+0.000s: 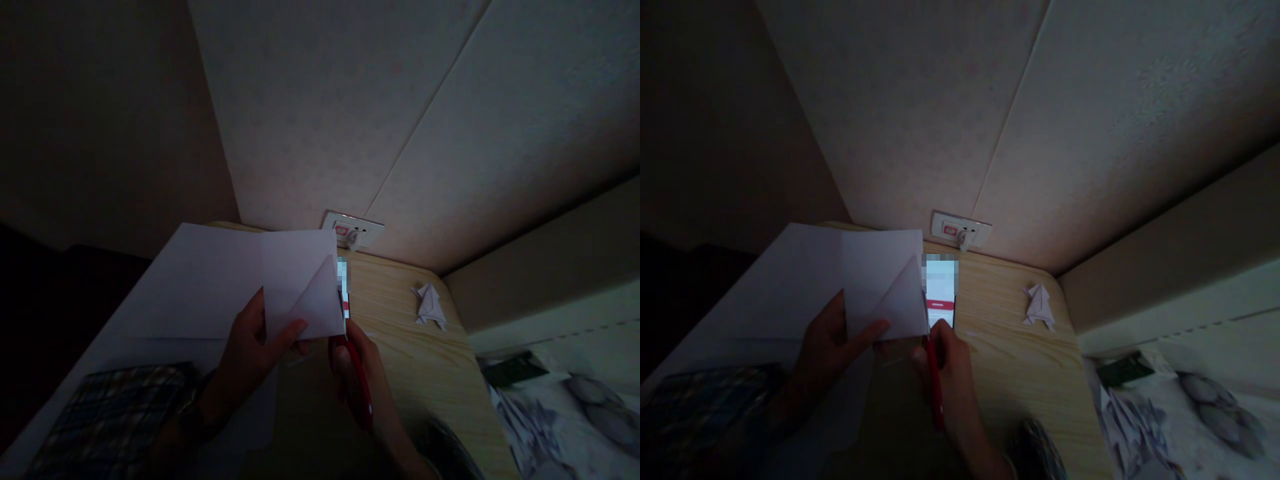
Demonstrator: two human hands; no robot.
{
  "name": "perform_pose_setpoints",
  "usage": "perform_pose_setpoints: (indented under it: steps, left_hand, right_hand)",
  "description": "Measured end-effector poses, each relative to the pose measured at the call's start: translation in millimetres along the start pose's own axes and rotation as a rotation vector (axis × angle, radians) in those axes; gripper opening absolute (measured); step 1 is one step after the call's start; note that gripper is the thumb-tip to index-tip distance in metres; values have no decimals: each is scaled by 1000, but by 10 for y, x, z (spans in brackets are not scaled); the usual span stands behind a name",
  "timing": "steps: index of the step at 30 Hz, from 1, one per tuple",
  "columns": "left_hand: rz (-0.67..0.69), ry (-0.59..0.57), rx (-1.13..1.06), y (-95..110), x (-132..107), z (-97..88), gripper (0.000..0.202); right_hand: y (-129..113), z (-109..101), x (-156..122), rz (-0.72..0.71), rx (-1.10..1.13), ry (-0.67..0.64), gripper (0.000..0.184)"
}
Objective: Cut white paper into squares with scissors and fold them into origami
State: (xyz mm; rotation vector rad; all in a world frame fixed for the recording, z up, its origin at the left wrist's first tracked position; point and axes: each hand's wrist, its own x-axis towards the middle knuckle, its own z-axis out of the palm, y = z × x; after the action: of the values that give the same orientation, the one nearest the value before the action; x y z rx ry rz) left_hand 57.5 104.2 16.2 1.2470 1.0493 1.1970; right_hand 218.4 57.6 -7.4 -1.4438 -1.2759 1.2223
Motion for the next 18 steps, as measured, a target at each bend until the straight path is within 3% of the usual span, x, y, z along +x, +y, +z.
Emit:
perform_pose_setpoints:
  steps: [6, 18]
  left_hand:
    - [-30, 24, 1, 28, 8, 28, 19]
    - [-16, -93, 19, -94, -47, 4, 18]
  right_hand:
    - [10, 13, -6, 18, -7, 7, 41]
    - [92, -29, 30, -45, -7, 23, 45]
